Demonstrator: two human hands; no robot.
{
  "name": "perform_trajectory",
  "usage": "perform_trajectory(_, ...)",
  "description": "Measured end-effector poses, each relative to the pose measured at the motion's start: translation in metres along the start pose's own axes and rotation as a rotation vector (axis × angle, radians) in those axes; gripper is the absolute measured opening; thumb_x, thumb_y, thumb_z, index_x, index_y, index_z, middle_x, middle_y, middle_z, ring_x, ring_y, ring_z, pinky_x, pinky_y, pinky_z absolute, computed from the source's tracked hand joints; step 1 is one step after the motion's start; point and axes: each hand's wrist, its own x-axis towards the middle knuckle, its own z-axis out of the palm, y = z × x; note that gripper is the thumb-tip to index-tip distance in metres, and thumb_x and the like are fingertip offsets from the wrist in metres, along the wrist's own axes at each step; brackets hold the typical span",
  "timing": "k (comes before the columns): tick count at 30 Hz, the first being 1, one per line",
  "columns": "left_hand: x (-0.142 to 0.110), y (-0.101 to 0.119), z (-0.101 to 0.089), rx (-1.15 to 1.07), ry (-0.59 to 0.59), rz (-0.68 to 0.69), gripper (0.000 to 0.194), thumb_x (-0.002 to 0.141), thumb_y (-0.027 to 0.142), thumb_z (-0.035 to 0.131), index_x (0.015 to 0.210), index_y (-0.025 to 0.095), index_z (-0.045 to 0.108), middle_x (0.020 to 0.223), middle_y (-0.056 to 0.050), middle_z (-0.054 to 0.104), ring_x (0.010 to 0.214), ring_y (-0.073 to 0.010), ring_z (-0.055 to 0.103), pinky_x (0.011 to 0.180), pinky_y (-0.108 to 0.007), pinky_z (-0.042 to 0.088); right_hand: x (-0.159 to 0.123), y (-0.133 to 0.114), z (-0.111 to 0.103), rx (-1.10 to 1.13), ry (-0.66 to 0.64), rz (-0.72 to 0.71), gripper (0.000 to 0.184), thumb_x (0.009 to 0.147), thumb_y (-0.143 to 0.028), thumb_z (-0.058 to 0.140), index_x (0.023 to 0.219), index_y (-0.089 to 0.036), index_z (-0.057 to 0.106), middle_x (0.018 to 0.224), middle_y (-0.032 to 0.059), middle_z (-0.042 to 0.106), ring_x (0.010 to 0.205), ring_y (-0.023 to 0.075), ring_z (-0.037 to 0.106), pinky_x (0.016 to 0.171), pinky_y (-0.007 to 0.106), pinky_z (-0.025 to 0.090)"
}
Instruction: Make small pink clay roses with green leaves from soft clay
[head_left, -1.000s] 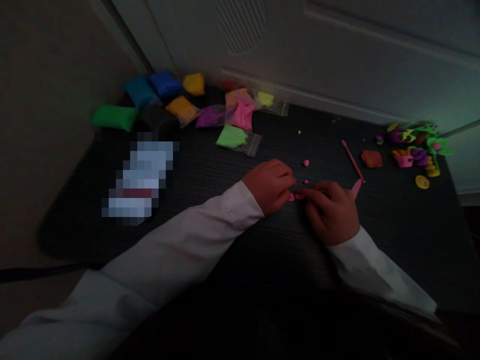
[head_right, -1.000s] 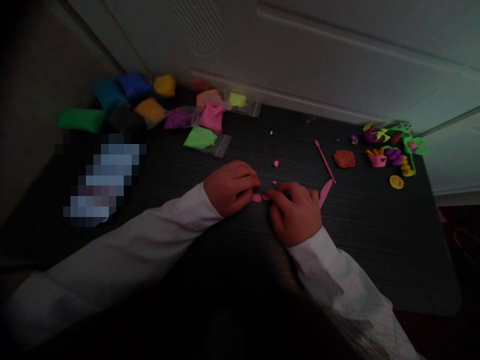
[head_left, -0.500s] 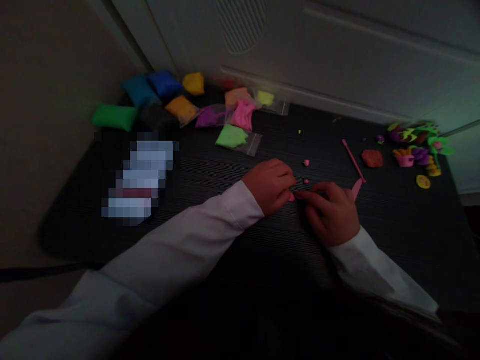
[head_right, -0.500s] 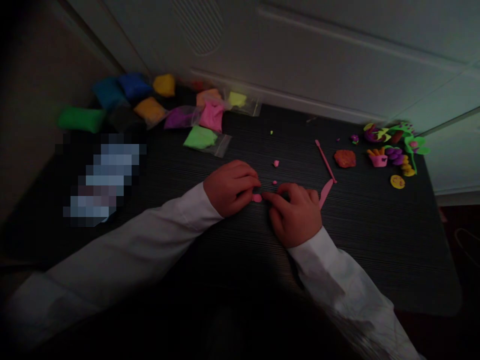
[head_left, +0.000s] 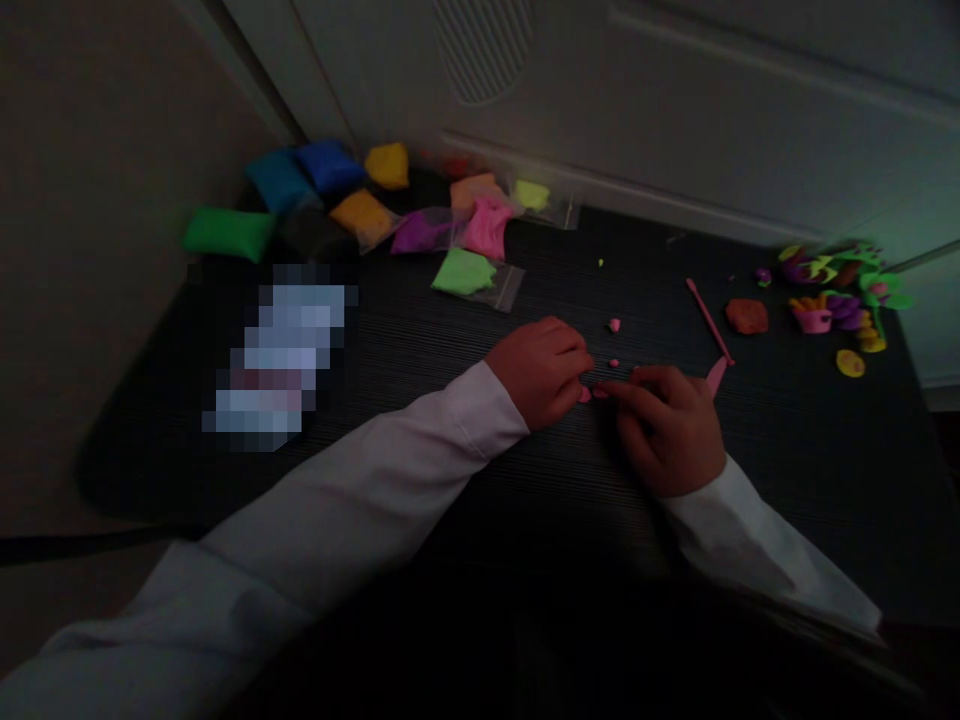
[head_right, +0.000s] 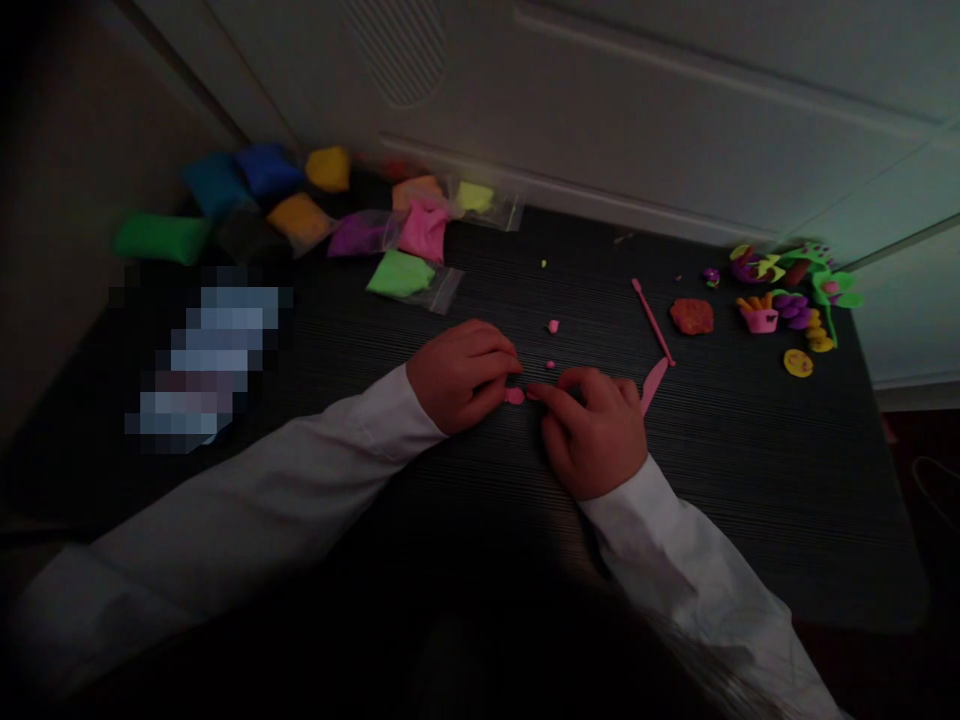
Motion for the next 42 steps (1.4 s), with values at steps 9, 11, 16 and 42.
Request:
perform_trajectory(9,0.0,-0.001,0.001,0.0,0.0,0.015,0.019,0.074,0.02,0.044,0.083,0.013,0.059,0.085,-0.007,0.056,0.083,-0.0169,0.047,0.076,-0.032,0.038,0.0,0.003,0.0,0.004,0.022,0.026,0.028,0.072,-0.019,0.047,0.097,-0.022,0.059,0.089,0.0059,0.051,0.078,0.0186,0.049,0.068,0.036,0.034)
perform_trajectory(11,0.0,0.0,0.0,-0.001,-0.003,0.014,0.018,0.074,0.019,0.044,0.083,0.013,0.059,0.085,-0.007,0.056,0.083,-0.017,0.047,0.075,-0.032,0.038,0.0,0.003,0.001,0.023,0.043,0.051,0.029,0.073,-0.019,0.046,0.1,-0.021,0.058,0.089,0.0063,0.052,0.079,0.0184,0.05,0.068,0.036,0.035)
perform_trajectory(16,0.0,0.0,0.0,0.006,-0.002,0.013,0.019,0.074,0.02,0.043,0.082,0.014,0.059,0.084,-0.007,0.056,0.083,-0.0173,0.047,0.075,-0.032,0.038,0.003,0.002,0.005,-0.016,-0.002,0.071,0.03,0.075,-0.026,0.046,0.104,-0.023,0.056,0.089,0.0062,0.053,0.076,0.018,0.05,0.065,0.034,0.033)
perform_trajectory(42,0.001,0.0,0.002,-0.123,0.053,0.003,0.02,0.075,0.021,0.044,0.083,0.012,0.061,0.082,-0.006,0.059,0.081,-0.0148,0.05,0.077,-0.03,0.038,0.013,0.002,0.005,0.146,0.066,0.139,0.016,0.073,-0.026,0.051,0.082,-0.02,0.062,0.085,0.0053,0.055,0.08,0.0184,0.052,0.069,0.036,0.039)
